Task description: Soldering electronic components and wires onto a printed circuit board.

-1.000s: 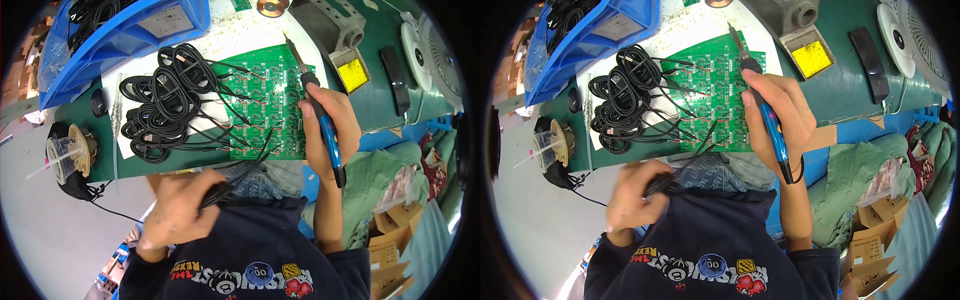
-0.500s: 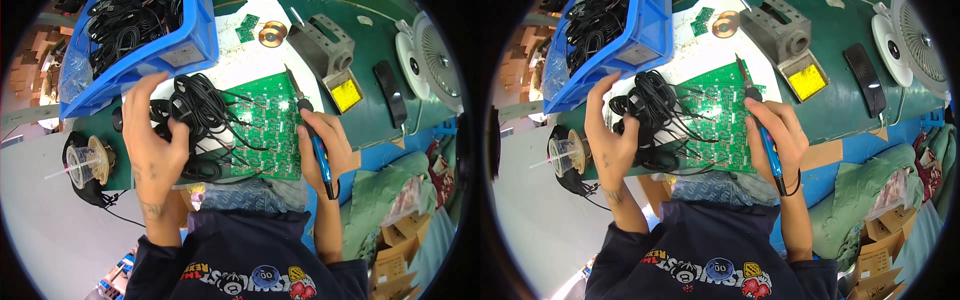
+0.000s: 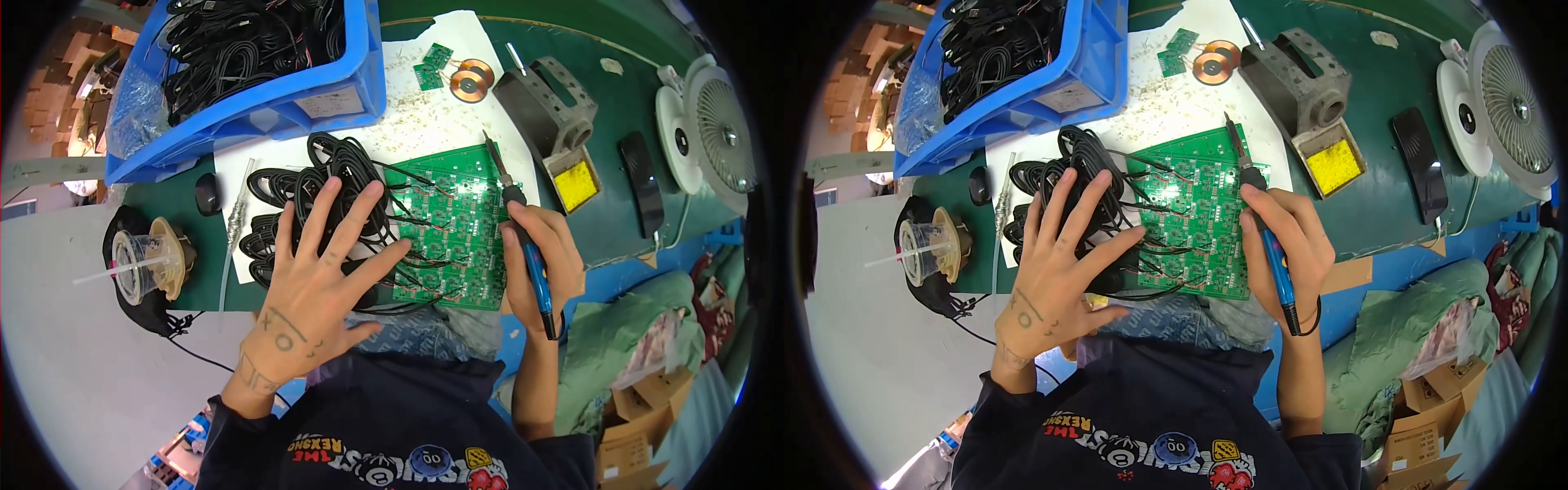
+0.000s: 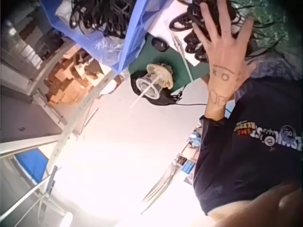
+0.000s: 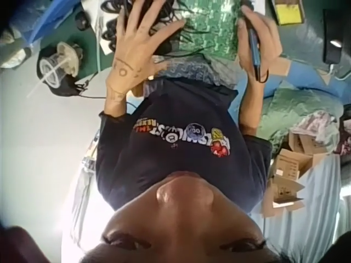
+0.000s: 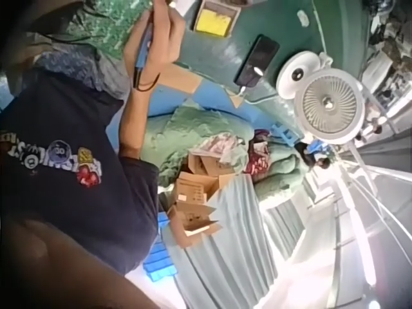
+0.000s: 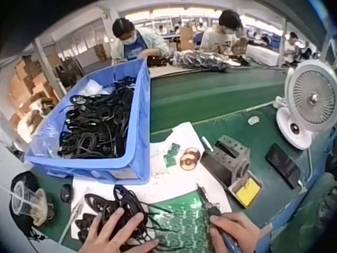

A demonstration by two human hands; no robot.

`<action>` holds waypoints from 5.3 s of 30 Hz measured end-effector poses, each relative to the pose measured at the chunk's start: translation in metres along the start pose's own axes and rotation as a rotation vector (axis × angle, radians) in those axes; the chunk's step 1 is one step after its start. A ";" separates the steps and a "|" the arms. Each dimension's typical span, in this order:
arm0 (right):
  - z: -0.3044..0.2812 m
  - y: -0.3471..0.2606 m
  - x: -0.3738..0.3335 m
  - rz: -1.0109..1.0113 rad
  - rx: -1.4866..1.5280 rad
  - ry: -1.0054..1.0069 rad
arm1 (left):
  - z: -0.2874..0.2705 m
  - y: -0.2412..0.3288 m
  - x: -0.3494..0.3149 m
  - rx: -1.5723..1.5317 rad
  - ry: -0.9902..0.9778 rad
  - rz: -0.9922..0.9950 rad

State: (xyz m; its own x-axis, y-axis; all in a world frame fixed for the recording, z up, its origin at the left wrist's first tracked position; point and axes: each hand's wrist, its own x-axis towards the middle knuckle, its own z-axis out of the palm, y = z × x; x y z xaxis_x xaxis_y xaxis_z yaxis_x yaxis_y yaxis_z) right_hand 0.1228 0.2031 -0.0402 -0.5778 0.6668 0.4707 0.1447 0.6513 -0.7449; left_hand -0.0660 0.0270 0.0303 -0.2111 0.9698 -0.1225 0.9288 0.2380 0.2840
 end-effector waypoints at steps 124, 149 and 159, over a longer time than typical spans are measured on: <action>-0.006 -0.054 -0.038 0.037 0.343 0.137 | 0.043 0.028 -0.029 -2.022 0.262 -0.095; -0.009 -0.039 -0.047 0.112 0.392 0.243 | 0.034 0.007 -0.043 -1.843 0.384 -0.248; -0.012 -0.029 -0.051 0.034 0.343 0.180 | 0.031 0.023 -0.040 -1.664 0.501 -0.312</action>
State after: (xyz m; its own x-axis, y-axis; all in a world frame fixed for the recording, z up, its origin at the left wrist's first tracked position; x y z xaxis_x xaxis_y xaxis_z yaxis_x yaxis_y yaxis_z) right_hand 0.1580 0.1542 -0.0368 -0.4228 0.7587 0.4956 -0.1328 0.4891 -0.8621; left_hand -0.0270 -0.0083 0.0127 -0.6645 0.7276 -0.1705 -0.3595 -0.1113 0.9265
